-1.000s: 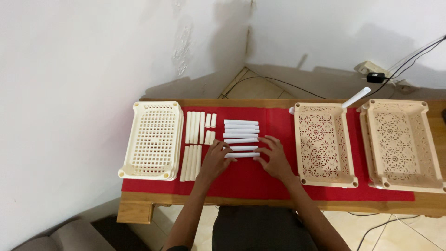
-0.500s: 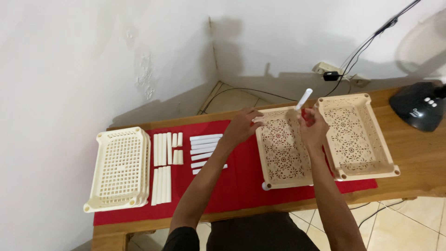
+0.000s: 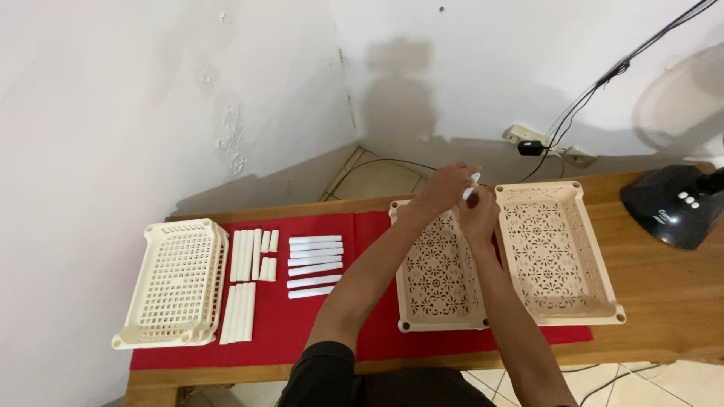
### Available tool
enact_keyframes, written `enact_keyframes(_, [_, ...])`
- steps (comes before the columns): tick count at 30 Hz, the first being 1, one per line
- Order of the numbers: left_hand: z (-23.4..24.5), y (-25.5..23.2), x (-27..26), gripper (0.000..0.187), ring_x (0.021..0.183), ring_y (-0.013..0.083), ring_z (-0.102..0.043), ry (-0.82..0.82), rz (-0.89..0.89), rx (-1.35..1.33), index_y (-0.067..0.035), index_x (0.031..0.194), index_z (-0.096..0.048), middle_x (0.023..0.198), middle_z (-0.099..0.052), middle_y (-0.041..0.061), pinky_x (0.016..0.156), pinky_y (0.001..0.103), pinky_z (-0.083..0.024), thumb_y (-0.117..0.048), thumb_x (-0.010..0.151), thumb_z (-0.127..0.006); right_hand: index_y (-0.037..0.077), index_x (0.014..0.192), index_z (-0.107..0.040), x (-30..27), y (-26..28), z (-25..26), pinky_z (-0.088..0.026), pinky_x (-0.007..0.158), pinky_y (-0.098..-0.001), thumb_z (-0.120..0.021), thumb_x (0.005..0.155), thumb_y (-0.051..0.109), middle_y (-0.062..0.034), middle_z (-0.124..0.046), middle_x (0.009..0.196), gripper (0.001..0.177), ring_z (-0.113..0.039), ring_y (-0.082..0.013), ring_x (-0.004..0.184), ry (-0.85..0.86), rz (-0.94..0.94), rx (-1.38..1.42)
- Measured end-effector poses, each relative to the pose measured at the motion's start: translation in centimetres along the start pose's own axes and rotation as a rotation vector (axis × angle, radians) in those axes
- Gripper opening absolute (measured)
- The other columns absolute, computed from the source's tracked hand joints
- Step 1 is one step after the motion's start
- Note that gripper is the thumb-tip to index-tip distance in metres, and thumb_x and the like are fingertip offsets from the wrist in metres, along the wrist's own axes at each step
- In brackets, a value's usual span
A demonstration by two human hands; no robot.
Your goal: The person assembles beige plastic trays by inserting white cylindrical rods into corner holes and attaching circular caps. They handle multiple trays and rods, stacking the assembled trays on the right side of the table.
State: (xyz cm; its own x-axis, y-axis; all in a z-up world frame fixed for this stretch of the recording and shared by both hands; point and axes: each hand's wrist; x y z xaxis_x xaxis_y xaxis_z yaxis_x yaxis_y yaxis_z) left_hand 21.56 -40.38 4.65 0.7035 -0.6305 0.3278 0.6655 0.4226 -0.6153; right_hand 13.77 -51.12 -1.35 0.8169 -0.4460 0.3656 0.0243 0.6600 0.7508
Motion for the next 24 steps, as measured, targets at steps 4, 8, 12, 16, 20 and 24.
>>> enact_keyframes(4, [-1.4,1.4,0.6,0.019,0.097,0.0315,-0.071,0.02,-0.005,0.116,-0.004,0.106,-0.073,0.102,-0.073,0.013,0.085,0.042,-0.058,-0.014,0.091,-0.07,-0.004,0.097,-0.07,-0.6,-1.2,-1.0,-0.055,0.071,-0.0427,-0.081,0.081,-0.003,-0.0189,-0.07,0.09,0.019,-0.068,-0.0293,0.08,-0.087,0.096,-0.009])
enact_keyframes(8, [-2.7,1.7,1.5,0.016,0.096,0.0267,-0.073,0.025,-0.133,0.338,-0.007,0.1,-0.073,0.102,-0.073,0.011,0.083,0.036,-0.061,-0.01,0.084,-0.072,-0.004,0.1,-0.071,-1.1,-1.8,-1.7,-0.053,0.073,-0.0439,-0.076,0.089,-0.001,-0.0169,-0.069,0.091,0.013,-0.066,-0.0285,0.082,-0.1,0.082,-0.096])
enact_keyframes(12, [-2.6,1.3,1.0,0.013,0.094,0.0312,-0.073,-0.003,0.02,0.152,0.0,0.1,-0.07,0.098,-0.073,0.015,0.084,0.04,-0.061,-0.008,0.089,-0.071,-0.004,0.107,-0.069,-1.3,-2.2,-2.1,-0.05,0.071,-0.0454,-0.076,0.093,0.007,-0.0147,-0.065,0.092,0.019,-0.063,-0.0287,0.079,-0.04,0.049,-0.124])
enact_keyframes(16, [-2.1,0.2,1.3,0.02,0.096,0.0339,-0.072,-0.033,-0.024,0.244,0.002,0.102,-0.066,0.099,-0.071,0.019,0.083,0.042,-0.06,-0.014,0.091,-0.068,-0.009,0.12,-0.063,-0.9,-2.2,-2.3,-0.049,0.076,-0.047,-0.077,0.09,0.009,-0.0173,-0.062,0.096,0.038,-0.06,-0.0324,0.086,-0.095,0.208,-0.286])
enact_keyframes(20, [-1.8,-1.0,0.6,0.026,0.096,0.0368,-0.071,-0.068,0.049,0.165,0.004,0.105,-0.062,0.103,-0.069,0.022,0.083,0.044,-0.059,-0.019,0.094,-0.066,-0.008,0.124,-0.061,-1.3,-2.2,-1.9,-0.047,0.082,-0.048,-0.072,0.093,0.005,-0.0183,-0.062,0.095,0.035,-0.059,-0.0358,0.091,-0.089,0.286,-0.234])
enact_keyframes(24, [-1.4,-1.7,0.2,0.027,0.095,0.0382,-0.071,-0.047,0.14,0.119,0.005,0.109,-0.061,0.107,-0.069,0.023,0.081,0.045,-0.06,-0.018,0.095,-0.066,-0.004,0.109,-0.06,-1.4,-2.1,-1.7,-0.047,0.082,-0.0504,-0.071,0.098,0.007,-0.0215,-0.064,0.099,0.019,-0.061,-0.0394,0.093,-0.029,0.285,-0.136])
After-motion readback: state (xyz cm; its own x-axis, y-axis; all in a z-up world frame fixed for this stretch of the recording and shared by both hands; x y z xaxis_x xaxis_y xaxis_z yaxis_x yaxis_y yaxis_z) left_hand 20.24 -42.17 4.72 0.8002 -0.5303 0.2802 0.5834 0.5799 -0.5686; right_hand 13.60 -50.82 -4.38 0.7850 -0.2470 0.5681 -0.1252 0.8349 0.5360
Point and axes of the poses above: each hand's wrist, its own x-axis towards the middle knuckle, its own z-axis out of the back of the hand, y = z × x
